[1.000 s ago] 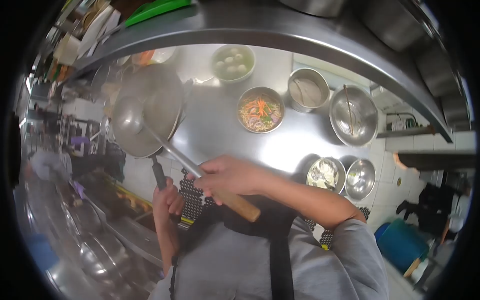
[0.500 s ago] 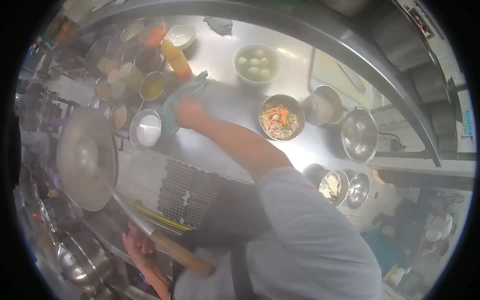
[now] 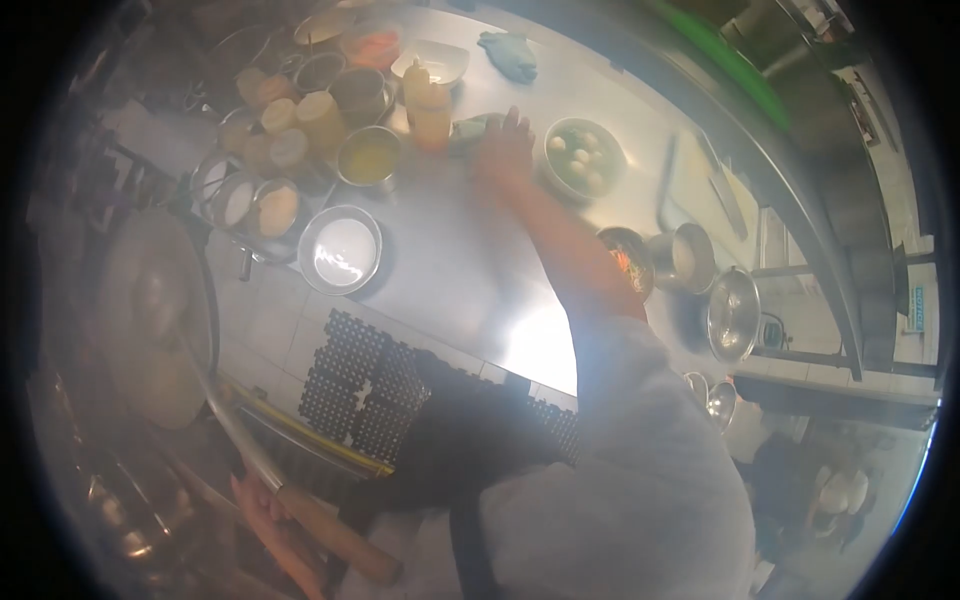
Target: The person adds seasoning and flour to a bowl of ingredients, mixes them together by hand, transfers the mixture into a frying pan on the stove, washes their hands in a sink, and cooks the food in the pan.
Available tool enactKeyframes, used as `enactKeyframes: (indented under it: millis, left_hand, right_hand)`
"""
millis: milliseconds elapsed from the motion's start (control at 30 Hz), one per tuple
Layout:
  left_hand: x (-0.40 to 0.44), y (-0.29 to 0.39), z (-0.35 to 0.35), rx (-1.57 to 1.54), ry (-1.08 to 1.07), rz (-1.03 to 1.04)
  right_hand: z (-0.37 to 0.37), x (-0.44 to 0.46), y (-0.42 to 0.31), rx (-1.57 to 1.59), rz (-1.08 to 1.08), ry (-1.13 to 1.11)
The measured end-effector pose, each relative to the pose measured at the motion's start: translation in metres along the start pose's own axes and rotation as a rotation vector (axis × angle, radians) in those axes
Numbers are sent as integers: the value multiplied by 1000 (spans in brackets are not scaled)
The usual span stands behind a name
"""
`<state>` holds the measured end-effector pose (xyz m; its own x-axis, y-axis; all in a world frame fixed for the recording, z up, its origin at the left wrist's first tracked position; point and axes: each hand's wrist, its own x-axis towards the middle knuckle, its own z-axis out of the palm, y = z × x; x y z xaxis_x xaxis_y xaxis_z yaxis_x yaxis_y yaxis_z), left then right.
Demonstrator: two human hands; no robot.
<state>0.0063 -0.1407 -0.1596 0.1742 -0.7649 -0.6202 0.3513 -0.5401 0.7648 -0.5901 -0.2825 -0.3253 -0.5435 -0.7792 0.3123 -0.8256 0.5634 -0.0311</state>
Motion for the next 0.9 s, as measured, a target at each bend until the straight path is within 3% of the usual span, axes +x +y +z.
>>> enactKeyframes:
  millis: [133,200,233,267,300,333,400,433,467,567,633,667,733,800,900]
  left_hand:
    - [12,-9,-22,-100,-102,-94]
    - [14,-12,-49,-110,-14,-186]
    - [8,-22,-46,-36,58,-51]
    - [1,-16,-29,-16,-24,-76]
    - [-3,-11,-17,-3,-116,-66]
    - [-8,-8,-7,18,-131,-56]
    - [-9,-9,-6,-26,-247,-70]
    - [-13,-17,-10,-41,-269,-92]
    - [-16,-18,-13,-37,-301,-92]
    - [-32,-39,-26,-131,-383,-71]
    - [-60,-51,-30,-176,-357,-23]
    - [-70,-63,-36,-222,-351,8]
    - [-103,-81,-40,-281,-293,72]
    - [-136,-108,-47,-323,-241,136]
    - [-193,-142,-57,-383,-108,187]
  right_hand:
    - [44,3,16,-113,-55,59]
    - [19,19,18,-339,-179,-537]
    - [1,4,7,-311,-169,-455]
    - [10,-3,3,-262,-137,-486]
    - [14,-20,7,-372,-351,-428]
    - [18,-32,2,-290,-309,-385]
    - [-13,-51,-13,-301,-348,-513]
    - [12,-55,8,-223,-324,-543]
    - [-8,-60,-2,-139,-107,-621]
    - [-55,-96,-11,-95,-354,-409]
    - [-104,-122,-41,305,-620,-765]
    - [-190,-158,-96,571,-423,-1177]
    - [-211,-219,-122,1290,-198,-1786]
    - [-294,-277,-156,1532,-30,-2156]
    - [-342,-308,-161,1312,5,-2506]
